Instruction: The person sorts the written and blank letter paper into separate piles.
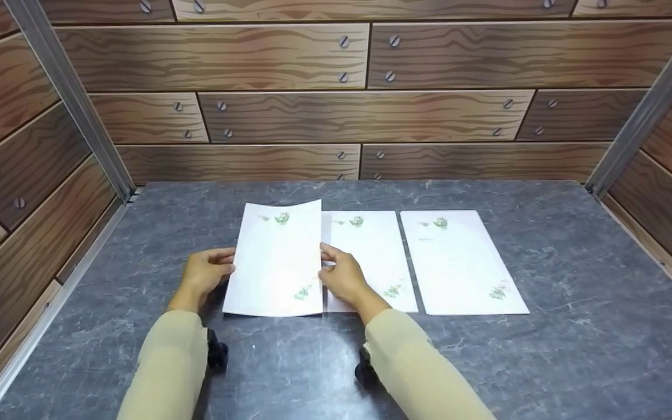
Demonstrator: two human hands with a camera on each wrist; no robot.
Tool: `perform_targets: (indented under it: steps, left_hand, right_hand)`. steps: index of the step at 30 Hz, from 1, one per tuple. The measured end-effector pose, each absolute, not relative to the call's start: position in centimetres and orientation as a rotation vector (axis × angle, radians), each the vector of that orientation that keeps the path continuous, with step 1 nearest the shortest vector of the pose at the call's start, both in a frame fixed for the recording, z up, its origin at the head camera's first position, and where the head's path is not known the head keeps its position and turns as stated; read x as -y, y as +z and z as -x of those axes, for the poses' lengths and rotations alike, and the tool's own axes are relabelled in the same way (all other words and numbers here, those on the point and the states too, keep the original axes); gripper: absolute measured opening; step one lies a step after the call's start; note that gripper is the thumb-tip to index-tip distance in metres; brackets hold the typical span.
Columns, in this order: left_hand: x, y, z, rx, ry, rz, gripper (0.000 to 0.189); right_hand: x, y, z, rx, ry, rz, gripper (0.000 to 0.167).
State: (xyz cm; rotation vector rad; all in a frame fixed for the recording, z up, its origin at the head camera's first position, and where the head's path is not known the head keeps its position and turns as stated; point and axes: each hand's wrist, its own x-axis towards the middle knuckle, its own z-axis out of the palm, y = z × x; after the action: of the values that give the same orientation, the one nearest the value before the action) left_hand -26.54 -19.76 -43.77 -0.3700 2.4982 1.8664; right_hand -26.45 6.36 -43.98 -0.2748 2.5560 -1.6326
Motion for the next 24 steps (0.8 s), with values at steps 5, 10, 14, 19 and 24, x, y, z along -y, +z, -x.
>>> perform_targets:
  steps: [5,10,14,19,24]
  left_hand:
    - [20.2,-43.7,26.4,-2.466,1.874,0.389,0.040]
    - [20.4,-43.7,26.3,-2.508,1.862,0.404,0.039]
    - [20.4,-43.8,26.2,-2.560,1.836,0.402,0.036]
    - [20.3,-44.1,26.3,-2.611,1.811,0.414,0.034]
    - [20.2,-44.2,26.4,-2.652,1.756,0.455,0.033]
  right_hand:
    - [-5.8,-44.1,26.3,-2.600,-1.574,0.307,0.057]
    - [-5.4,-44.2,26.2,-2.622,-1.551,0.331,0.055]
    - [-5.4,-44.3,26.1,-2.608,-1.531,0.331,0.056]
    - [-5.2,-44.2,26.0,-2.612,-1.473,0.321,0.057]
    - [-5.1,-44.0,26.1,-2.619,-1.485,0.342,0.057]
